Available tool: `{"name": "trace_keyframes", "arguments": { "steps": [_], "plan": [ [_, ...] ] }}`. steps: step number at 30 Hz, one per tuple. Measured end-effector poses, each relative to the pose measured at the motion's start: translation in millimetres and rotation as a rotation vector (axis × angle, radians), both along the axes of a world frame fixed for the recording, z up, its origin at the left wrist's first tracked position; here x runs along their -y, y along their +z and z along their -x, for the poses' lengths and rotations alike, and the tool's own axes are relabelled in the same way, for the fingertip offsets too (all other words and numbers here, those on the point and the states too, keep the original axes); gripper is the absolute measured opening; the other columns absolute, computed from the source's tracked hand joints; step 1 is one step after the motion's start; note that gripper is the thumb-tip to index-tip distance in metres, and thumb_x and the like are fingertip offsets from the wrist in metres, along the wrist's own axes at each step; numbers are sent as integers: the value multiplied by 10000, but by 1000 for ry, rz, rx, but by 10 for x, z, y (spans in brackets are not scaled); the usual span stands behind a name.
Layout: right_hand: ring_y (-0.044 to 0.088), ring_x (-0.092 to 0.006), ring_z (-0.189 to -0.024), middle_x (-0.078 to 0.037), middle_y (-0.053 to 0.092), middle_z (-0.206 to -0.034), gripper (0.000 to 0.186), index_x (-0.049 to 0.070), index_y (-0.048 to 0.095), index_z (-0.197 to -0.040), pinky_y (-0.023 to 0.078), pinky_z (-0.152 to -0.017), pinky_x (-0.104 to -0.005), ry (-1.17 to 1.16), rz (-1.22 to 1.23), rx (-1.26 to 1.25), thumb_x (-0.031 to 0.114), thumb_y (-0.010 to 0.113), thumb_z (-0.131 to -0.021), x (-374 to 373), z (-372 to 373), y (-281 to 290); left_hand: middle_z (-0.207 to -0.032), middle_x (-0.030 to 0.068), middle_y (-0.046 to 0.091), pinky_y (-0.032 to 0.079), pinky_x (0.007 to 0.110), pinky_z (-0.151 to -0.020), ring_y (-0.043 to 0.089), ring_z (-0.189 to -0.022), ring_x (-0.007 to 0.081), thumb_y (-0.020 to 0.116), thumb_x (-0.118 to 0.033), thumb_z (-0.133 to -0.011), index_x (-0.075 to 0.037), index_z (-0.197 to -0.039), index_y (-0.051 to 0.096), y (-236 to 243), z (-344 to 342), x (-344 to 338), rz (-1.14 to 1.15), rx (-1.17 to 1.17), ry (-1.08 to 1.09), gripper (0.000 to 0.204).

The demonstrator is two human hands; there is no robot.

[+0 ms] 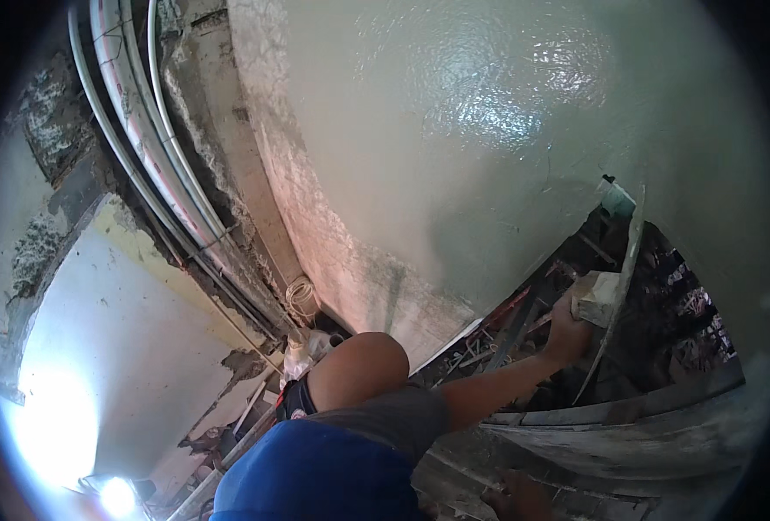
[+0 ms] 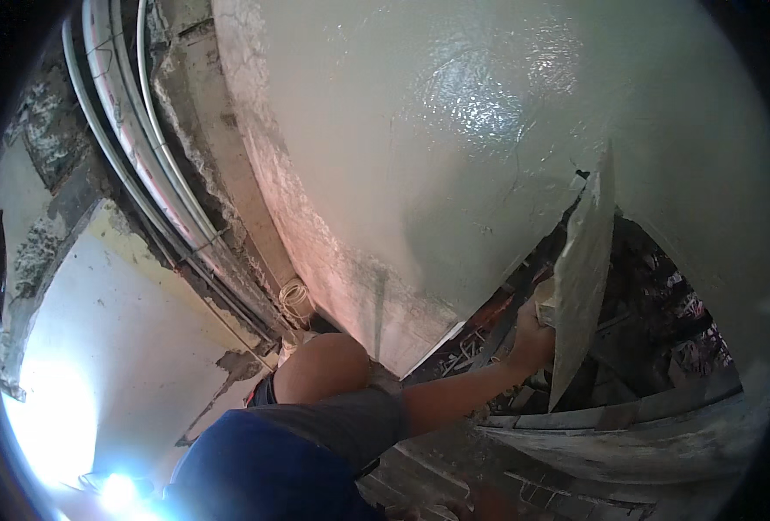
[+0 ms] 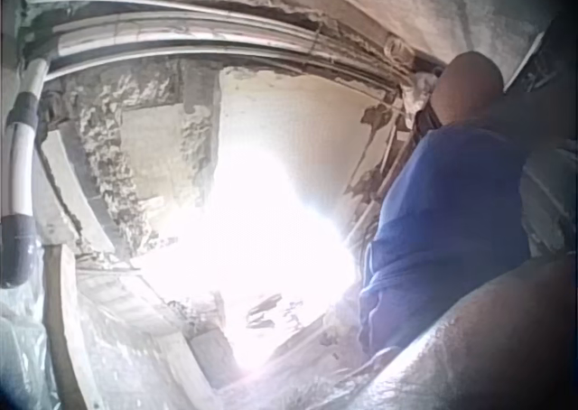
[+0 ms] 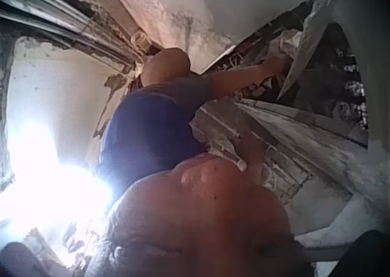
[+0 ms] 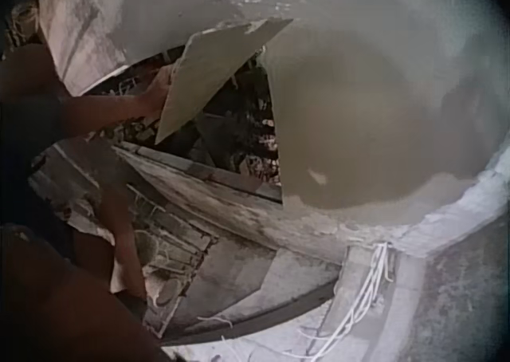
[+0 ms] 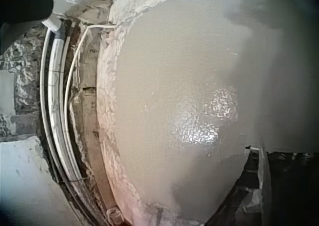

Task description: Applying and smoothing plaster onto a wall surface using a trowel.

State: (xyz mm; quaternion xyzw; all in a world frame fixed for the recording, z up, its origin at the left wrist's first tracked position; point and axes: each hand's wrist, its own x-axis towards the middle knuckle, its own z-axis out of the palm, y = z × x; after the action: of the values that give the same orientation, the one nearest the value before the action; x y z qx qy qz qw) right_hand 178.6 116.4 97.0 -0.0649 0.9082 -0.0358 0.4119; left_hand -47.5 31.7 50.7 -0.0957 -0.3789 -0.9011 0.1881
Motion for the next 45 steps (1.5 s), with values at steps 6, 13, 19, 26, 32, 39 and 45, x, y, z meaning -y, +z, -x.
{"name": "trace_keyframes", "arguments": {
  "steps": [6, 13, 19, 26, 32, 39, 45],
  "plan": [
    [576, -380, -1096, -199, 589, -1226, 514, 73, 541, -1292, 455, -918, -457, 69, 159, -167, 348, 638, -869, -247, -122, -330, -1178, 117, 625, 435, 306, -945, 572, -1095, 169, 604, -87, -863, 34, -1249, 530, -10, 74, -105, -19, -118, -1, 411],
    [582, -374, -1070, -199, 591, -1207, 500, 66, 533, -1296, 459, -900, -450, 48, 227, -205, 325, 632, -880, -219, -155, -297, -1208, 121, 605, 424, 310, -964, 561, -1122, 183, 616, -96, -861, 20, -1270, 515, -160, 173, -220, -8, -84, 61, 437],
    [584, -352, -1082, -166, 593, -1223, 514, 85, 515, -1322, 460, -896, -451, -33, 21, -116, 337, 629, -889, 0, -156, -190, -1188, 131, 607, 421, 314, -968, 558, -1128, 194, 628, -103, -865, 16, -1261, 519, -46, 97, -80, -93, -119, 2, 428],
    [533, -362, -1161, -189, 562, -1245, 600, 73, 479, -1345, 422, -969, -463, -39, -50, -117, 427, 619, -881, -135, -95, -388, -1091, 187, 610, 428, 440, -943, 584, -1023, 350, 592, -136, -872, 37, -1188, 561, -210, 164, -249, 419, -9, 566, 361],
    [543, -340, -1182, -174, 569, -1278, 555, 106, 511, -1331, 441, -977, -422, -730, 170, -613, 352, 670, -859, -950, -137, 205, -1176, 156, 596, 414, 513, -882, 562, -1029, 346, 547, -328, -907, -31, -1217, 571, -1254, 529, 437, 1508, 121, 442, 430],
    [613, -391, -1029, -215, 640, -1073, 500, 26, 584, -1185, 480, -875, -468, -1077, -669, -634, 410, 643, -871, -2278, -2030, -357, -1265, 145, 559, 470, 444, -933, 562, -1116, 277, 572, -363, -914, -18, -1245, 503, -404, 374, -66, 105, 71, -61, 483],
    [639, -397, -987, -230, 665, -1016, 660, 2, 649, -1048, 483, -871, -511, -1325, -491, -396, 621, 511, -864, -2167, -2629, -1298, -1298, 152, 519, 451, 462, -950, 534, -1136, 306, 586, -253, -911, -5, -1264, 492, -258, -69, -413, 39, 119, -194, 442]
  ]
}}
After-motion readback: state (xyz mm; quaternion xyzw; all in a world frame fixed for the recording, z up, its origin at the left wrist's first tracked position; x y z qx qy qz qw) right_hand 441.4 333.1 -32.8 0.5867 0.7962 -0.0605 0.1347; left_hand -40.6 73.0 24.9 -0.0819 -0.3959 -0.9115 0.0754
